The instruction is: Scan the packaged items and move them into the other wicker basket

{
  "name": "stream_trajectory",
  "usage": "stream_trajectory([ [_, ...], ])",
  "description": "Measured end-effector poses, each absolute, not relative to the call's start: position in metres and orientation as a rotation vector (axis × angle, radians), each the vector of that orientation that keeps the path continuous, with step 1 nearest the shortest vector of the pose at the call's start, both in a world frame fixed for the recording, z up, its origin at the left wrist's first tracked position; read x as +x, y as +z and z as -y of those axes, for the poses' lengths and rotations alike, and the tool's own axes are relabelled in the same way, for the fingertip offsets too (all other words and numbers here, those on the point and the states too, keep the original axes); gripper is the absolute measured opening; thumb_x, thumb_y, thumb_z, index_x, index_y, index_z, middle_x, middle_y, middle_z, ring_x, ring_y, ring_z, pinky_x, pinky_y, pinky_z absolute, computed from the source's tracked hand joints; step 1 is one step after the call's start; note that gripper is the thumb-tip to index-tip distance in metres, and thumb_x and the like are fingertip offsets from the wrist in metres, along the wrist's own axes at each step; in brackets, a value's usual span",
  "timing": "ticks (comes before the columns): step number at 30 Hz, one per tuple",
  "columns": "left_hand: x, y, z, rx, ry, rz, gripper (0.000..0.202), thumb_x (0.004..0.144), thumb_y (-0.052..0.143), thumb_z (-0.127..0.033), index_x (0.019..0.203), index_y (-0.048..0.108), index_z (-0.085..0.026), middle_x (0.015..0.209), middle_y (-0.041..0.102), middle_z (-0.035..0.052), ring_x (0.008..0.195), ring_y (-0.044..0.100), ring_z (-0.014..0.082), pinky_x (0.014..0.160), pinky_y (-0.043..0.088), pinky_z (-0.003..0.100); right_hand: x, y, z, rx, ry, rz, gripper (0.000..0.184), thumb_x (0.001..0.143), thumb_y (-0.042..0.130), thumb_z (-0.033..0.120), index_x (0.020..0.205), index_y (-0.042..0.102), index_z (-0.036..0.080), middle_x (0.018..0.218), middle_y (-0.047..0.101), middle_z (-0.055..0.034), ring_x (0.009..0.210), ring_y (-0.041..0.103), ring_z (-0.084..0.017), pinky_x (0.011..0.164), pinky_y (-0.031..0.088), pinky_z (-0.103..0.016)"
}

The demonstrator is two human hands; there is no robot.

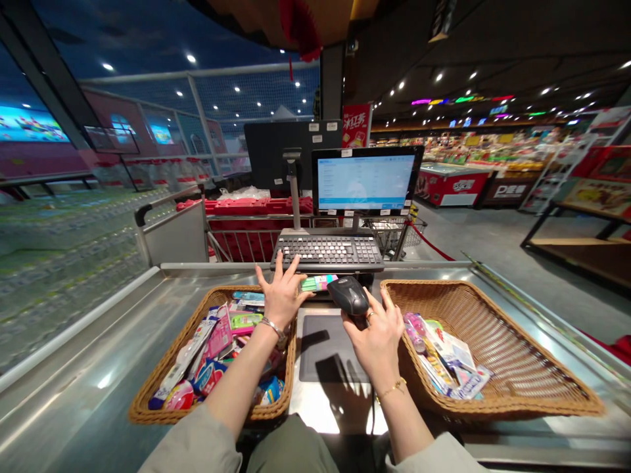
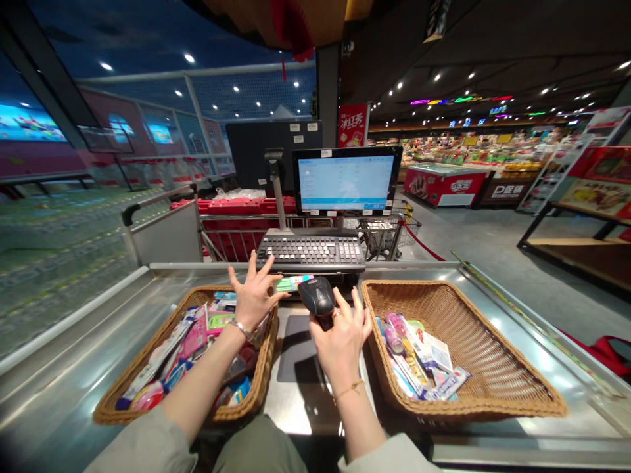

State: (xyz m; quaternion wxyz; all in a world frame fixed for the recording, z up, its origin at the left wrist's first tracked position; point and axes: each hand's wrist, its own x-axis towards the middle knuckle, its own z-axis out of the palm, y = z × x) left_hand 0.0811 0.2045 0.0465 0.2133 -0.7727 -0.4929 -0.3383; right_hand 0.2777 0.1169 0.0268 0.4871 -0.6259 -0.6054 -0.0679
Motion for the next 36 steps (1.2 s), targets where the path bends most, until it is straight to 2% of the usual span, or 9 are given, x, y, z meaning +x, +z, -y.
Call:
stream_trajectory([
  [5,0.086,0.049,-0.204,-2.144,-0.939,1.349,0.017,0.082,0.068,-0.032,0.098,0.067,-0.027,0.144,0.051,0.0049,0.145,0.023,0.0366,0.108,-0.003,0.078,0.284,0.026,-0.116,-1.553,-0.179,1.430,0.025,0.080,0.060,0.039,0.093,0.070,0.019,0.125,0.065,-0.0082,0.134,0.038,-0.033,0.109,0.020,-0.057],
  [12,0.096,0.055,-0.202,-2.160,-0.967,1.313,0.023,0.079,0.071,-0.038,0.099,0.068,-0.028,0.143,0.052,0.0046,0.145,0.023,0.0372,0.109,-0.004,0.076,0.297,0.029,-0.112,-1.587,-0.211,1.424,0.031,0.082,0.058,0.042,0.101,0.070,0.019,0.127,0.064,-0.0090,0.136,0.036,-0.033,0.110,0.018,-0.058],
  [17,0.107,0.061,-0.199,-2.160,-0.987,1.278,0.022,0.080,0.070,-0.039,0.100,0.069,-0.030,0.143,0.052,0.0041,0.145,0.024,0.0372,0.109,-0.005,0.077,0.309,0.033,-0.108,-1.605,-0.283,1.364,0.032,0.081,0.058,0.044,0.097,0.070,0.019,0.128,0.063,-0.0089,0.136,0.035,-0.033,0.110,0.018,-0.060],
  [22,0.121,0.066,-0.197,-2.174,-1.006,1.247,0.024,0.078,0.072,-0.038,0.100,0.069,-0.029,0.143,0.052,0.0040,0.145,0.023,0.0370,0.109,-0.006,0.076,0.322,0.036,-0.104,-1.646,-0.355,1.305,0.030,0.080,0.061,0.044,0.093,0.070,0.019,0.131,0.061,-0.0084,0.140,0.029,-0.033,0.110,0.018,-0.061],
  [30,0.150,0.076,-0.193,-2.217,-1.050,1.198,0.024,0.078,0.071,-0.040,0.100,0.069,-0.030,0.143,0.052,0.0045,0.145,0.022,0.0380,0.109,-0.006,0.076,0.342,0.042,-0.095,-1.718,-0.421,1.244,0.030,0.079,0.060,0.045,0.077,0.068,0.017,0.137,0.057,-0.0111,0.144,0.022,-0.035,0.111,0.017,-0.060],
  [36,0.175,0.081,-0.189,-2.274,-1.059,1.152,0.026,0.077,0.072,-0.041,0.101,0.070,-0.031,0.144,0.051,0.0049,0.146,0.020,0.0377,0.110,-0.005,0.076,0.361,0.042,-0.086,-1.763,-0.430,1.159,0.030,0.080,0.057,0.044,0.083,0.070,0.017,0.136,0.056,-0.0130,0.144,0.020,-0.036,0.110,0.015,-0.061],
])
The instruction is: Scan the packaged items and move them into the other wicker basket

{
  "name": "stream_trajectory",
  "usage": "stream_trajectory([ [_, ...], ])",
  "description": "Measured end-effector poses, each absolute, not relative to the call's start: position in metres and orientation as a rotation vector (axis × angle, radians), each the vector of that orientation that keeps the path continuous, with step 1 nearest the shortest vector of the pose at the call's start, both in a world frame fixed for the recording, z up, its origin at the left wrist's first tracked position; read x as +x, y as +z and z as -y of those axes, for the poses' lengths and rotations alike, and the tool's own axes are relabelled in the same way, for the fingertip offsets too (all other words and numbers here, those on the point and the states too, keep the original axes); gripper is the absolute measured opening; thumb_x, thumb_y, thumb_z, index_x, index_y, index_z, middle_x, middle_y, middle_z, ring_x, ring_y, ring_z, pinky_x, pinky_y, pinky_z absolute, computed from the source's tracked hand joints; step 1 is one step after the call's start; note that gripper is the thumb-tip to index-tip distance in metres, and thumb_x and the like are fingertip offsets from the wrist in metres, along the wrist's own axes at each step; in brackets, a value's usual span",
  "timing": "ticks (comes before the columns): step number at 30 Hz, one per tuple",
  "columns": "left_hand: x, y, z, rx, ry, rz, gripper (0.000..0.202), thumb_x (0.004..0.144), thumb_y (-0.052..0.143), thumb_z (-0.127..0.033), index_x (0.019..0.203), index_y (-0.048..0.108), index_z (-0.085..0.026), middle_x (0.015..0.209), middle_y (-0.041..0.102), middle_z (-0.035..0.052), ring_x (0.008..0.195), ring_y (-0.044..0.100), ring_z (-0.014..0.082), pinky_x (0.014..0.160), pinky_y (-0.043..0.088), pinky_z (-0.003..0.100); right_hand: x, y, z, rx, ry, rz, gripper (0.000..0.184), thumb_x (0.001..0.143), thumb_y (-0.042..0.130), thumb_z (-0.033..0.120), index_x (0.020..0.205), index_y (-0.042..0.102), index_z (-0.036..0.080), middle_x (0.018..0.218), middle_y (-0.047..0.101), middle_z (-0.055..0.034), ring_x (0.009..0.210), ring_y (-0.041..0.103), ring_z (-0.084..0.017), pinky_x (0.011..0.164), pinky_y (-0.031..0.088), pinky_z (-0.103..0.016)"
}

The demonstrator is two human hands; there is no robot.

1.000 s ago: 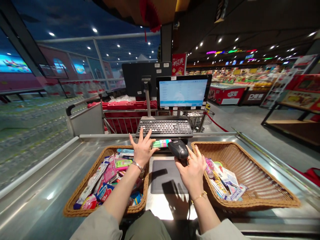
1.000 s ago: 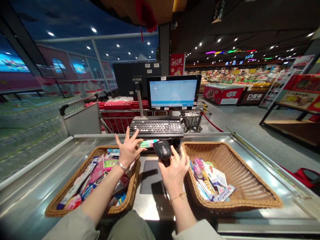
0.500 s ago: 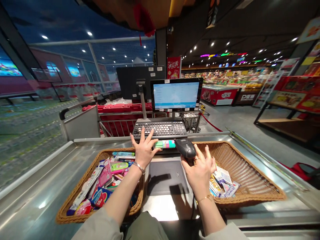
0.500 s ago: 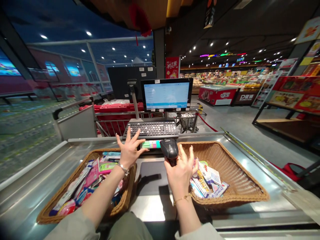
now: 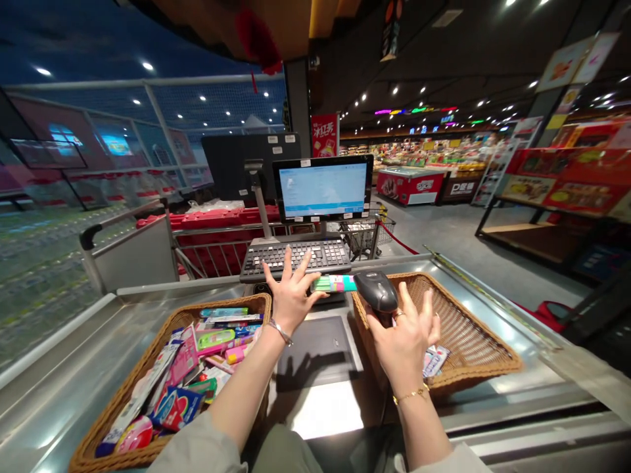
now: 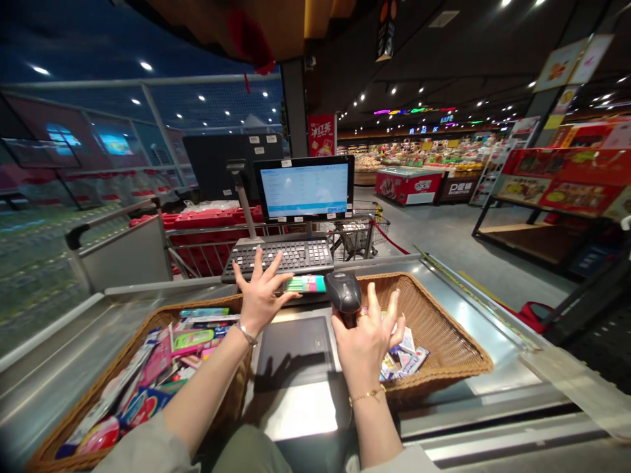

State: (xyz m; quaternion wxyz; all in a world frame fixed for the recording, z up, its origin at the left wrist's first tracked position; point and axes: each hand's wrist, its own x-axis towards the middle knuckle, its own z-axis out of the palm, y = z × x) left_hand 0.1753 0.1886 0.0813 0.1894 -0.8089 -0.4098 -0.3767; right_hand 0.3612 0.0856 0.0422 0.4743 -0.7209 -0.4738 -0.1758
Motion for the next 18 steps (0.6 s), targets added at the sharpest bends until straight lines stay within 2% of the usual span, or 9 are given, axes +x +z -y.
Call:
stream_trajectory([
  [14,0.226,0.077,-0.186,-2.385,-1.043,1.008,0.026,0.080,0.070,-0.039,0.105,0.069,-0.032,0.145,0.050,0.0032,0.147,0.018,0.0369,0.109,-0.008,0.076,0.407,0.038,-0.068,-1.826,-0.428,0.977,0.037,0.079,0.057,0.050,0.090,0.072,0.018,0.139,0.054,-0.0120,0.143,0.021,-0.038,0.110,0.013,-0.063],
  [18,0.243,0.069,-0.187,-2.436,-1.009,0.950,0.024,0.081,0.068,-0.040,0.104,0.069,-0.033,0.146,0.049,0.0023,0.146,0.018,0.0377,0.108,-0.006,0.078,0.420,0.035,-0.066,-1.858,-0.420,0.909,0.046,0.078,0.057,0.052,0.104,0.070,0.016,0.138,0.055,-0.0141,0.144,0.021,-0.037,0.110,0.012,-0.063],
])
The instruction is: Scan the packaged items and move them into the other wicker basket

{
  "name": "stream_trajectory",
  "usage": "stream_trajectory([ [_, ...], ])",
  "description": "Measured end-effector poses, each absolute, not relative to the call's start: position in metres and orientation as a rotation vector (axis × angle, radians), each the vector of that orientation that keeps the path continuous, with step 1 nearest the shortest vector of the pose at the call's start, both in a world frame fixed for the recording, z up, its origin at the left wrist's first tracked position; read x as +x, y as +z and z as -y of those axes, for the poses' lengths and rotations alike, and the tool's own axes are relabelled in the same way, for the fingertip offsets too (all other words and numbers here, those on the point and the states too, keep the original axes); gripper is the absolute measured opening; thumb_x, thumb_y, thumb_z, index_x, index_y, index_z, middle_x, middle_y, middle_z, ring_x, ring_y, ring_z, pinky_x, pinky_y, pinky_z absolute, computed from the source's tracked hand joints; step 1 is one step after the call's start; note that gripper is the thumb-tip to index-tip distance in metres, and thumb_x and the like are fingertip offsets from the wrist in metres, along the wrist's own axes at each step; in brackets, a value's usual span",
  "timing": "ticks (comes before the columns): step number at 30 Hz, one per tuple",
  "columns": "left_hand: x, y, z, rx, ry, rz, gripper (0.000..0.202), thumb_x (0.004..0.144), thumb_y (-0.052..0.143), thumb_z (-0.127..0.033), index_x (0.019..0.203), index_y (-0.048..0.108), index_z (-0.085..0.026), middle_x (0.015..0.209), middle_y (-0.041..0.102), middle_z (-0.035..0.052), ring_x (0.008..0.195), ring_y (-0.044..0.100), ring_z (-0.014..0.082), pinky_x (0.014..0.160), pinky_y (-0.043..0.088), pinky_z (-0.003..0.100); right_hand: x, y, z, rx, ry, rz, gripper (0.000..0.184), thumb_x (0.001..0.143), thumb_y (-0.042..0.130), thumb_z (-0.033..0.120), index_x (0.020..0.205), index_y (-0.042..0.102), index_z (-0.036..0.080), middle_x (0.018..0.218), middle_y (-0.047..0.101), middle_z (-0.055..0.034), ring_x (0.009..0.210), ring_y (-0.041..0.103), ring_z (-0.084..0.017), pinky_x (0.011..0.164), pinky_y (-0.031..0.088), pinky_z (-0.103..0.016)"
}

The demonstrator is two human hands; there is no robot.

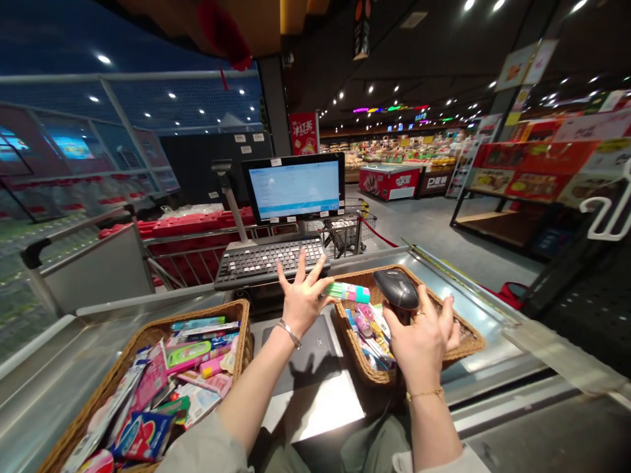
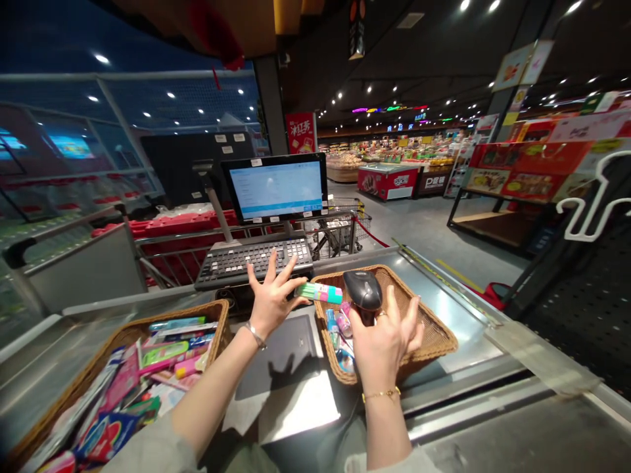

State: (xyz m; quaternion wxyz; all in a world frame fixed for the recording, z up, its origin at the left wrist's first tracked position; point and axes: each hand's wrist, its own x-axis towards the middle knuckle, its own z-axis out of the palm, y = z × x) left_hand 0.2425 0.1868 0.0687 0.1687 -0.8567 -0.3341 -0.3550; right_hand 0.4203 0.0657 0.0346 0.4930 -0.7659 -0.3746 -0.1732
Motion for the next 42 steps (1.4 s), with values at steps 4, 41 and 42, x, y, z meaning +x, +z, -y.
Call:
stream_trajectory([
  [4,0.258,0.058,-0.186,-2.509,-0.962,0.902,0.025,0.081,0.069,-0.040,0.104,0.068,-0.034,0.148,0.046,0.0012,0.147,0.017,0.0364,0.108,-0.007,0.077,0.433,0.031,-0.064,-1.896,-0.416,0.846,0.044,0.078,0.057,0.055,0.096,0.071,0.017,0.136,0.057,-0.0140,0.142,0.023,-0.039,0.109,0.012,-0.064],
  [41,0.193,0.052,-0.155,-2.488,-0.882,1.222,0.051,0.082,0.064,-0.051,0.128,0.057,-0.032,0.152,0.040,0.0078,0.147,0.019,0.0357,0.110,0.001,0.076,0.375,0.036,-0.071,-1.731,-0.334,1.219,0.050,0.087,0.044,0.061,0.097,0.069,0.019,0.141,0.051,-0.0119,0.145,0.017,-0.036,0.110,0.012,-0.061],
  [42,0.183,0.052,-0.155,-2.468,-0.873,1.248,0.050,0.082,0.065,-0.050,0.128,0.057,-0.032,0.152,0.039,0.0078,0.147,0.019,0.0357,0.110,0.001,0.076,0.370,0.036,-0.073,-1.721,-0.322,1.235,0.051,0.087,0.043,0.061,0.095,0.069,0.018,0.141,0.052,-0.0117,0.145,0.017,-0.036,0.110,0.013,-0.061],
])
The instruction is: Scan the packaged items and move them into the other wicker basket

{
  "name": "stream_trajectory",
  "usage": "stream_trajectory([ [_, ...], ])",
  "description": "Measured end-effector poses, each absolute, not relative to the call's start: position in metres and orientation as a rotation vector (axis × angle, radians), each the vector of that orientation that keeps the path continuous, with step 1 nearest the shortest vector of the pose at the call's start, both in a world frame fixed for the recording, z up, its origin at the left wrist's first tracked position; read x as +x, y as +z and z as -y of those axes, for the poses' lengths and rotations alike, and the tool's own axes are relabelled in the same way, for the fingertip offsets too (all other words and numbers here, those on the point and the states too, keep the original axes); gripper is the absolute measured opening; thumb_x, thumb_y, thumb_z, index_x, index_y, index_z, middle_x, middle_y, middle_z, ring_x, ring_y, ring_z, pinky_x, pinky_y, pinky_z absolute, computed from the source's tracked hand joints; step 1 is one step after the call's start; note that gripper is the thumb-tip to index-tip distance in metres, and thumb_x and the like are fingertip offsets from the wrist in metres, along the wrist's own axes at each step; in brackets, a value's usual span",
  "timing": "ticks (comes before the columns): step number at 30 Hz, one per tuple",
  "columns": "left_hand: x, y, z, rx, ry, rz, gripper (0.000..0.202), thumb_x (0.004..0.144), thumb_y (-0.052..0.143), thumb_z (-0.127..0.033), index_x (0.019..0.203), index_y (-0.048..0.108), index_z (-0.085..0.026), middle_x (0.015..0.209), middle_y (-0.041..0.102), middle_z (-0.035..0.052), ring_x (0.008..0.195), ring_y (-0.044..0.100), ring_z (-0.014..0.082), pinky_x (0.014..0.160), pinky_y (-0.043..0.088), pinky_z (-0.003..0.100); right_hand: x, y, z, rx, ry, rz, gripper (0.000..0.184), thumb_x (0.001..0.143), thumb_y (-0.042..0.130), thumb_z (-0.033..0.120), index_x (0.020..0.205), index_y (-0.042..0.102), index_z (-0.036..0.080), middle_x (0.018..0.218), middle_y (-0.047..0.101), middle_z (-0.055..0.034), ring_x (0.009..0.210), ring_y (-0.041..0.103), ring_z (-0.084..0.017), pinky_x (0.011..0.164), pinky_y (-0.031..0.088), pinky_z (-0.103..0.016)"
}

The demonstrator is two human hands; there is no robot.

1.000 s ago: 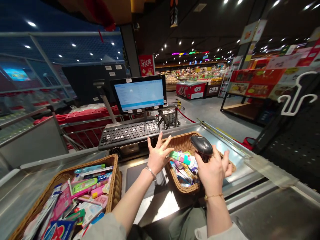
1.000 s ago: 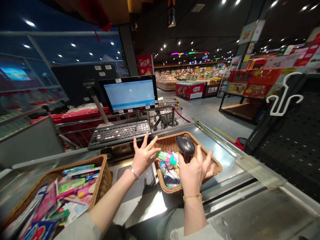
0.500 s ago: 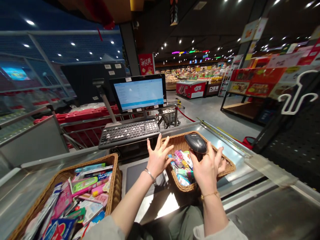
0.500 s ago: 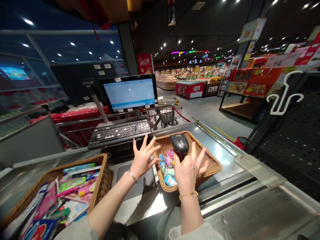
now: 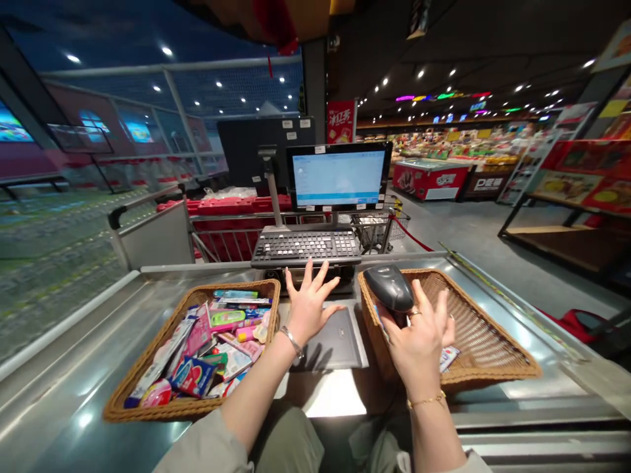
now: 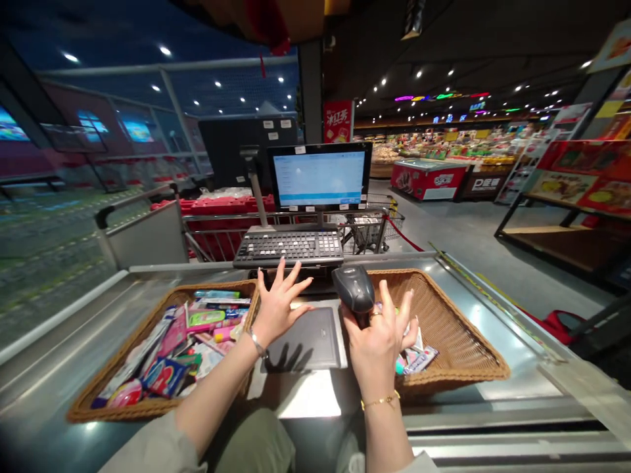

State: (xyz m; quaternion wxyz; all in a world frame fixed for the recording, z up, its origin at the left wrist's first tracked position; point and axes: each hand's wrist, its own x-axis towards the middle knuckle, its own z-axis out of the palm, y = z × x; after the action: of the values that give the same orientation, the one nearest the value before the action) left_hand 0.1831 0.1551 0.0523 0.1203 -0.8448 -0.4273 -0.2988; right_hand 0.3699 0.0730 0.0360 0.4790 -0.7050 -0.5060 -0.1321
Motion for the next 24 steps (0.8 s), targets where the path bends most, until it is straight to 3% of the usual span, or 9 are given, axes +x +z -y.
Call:
stream_trajectory([
  [5,0.133,0.048,-0.157,-2.358,-0.819,1.375,0.050,0.081,0.066,-0.047,0.128,0.058,-0.032,0.153,0.038,0.0078,0.147,0.019,0.0368,0.109,0.003,0.077,0.345,0.030,-0.082,-1.688,-0.270,1.339,0.042,0.086,0.050,0.055,0.089,0.070,0.018,0.139,0.054,-0.0115,0.145,0.017,-0.036,0.110,0.014,-0.062],
  [11,0.073,0.037,-0.156,-2.262,-0.700,1.522,0.046,0.082,0.066,-0.043,0.127,0.059,-0.033,0.153,0.039,0.0064,0.146,0.020,0.0360,0.109,0.004,0.077,0.321,0.024,-0.088,-1.643,-0.217,1.458,0.035,0.088,0.050,0.046,0.104,0.067,0.021,0.140,0.054,-0.0095,0.145,0.017,-0.035,0.106,0.019,-0.065],
  [24,-0.030,0.001,-0.156,-2.187,-0.421,1.714,0.035,0.087,0.060,-0.038,0.121,0.064,-0.035,0.153,0.038,0.0045,0.146,0.019,0.0373,0.107,0.000,0.079,0.286,0.012,-0.100,-1.612,-0.123,1.501,0.039,0.088,0.048,0.052,0.096,0.067,0.019,0.139,0.055,-0.0106,0.144,0.021,-0.036,0.107,0.019,-0.063],
])
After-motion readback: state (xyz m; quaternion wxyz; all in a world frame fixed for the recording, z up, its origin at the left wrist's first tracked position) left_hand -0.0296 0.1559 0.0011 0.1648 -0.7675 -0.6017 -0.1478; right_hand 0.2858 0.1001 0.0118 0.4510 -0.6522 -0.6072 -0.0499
